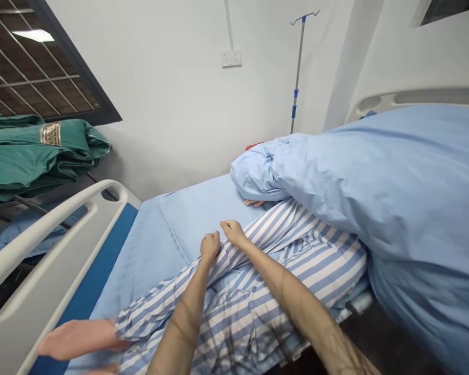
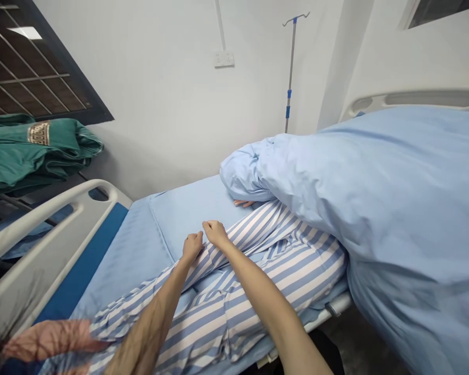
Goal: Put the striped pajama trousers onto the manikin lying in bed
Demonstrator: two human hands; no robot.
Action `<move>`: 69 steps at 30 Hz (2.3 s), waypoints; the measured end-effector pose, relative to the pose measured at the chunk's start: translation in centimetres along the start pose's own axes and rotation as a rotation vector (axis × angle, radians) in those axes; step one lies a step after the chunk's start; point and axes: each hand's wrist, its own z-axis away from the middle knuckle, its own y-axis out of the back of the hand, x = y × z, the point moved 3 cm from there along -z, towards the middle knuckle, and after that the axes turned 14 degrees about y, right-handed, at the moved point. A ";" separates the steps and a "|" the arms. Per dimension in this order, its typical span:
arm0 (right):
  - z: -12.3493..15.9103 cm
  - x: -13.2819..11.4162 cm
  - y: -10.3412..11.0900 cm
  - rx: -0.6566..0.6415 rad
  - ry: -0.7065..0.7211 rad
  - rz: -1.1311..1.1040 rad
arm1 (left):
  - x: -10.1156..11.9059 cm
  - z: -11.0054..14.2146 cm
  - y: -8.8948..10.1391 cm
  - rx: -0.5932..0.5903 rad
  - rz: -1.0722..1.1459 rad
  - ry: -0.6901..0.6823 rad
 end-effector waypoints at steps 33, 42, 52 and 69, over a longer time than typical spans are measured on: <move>-2.0 1.3 9.6 0.011 0.153 0.175 | 9.4 5.8 -4.4 0.050 0.093 0.045; -0.1 5.0 10.8 0.139 0.066 0.233 | 12.6 5.3 -4.0 0.115 0.129 -0.099; -0.5 4.6 11.6 0.237 0.051 0.250 | 14.3 6.4 -7.2 0.091 0.015 -0.070; 0.4 5.3 14.9 0.277 -0.087 0.469 | 16.2 5.4 -7.7 0.083 0.232 -0.045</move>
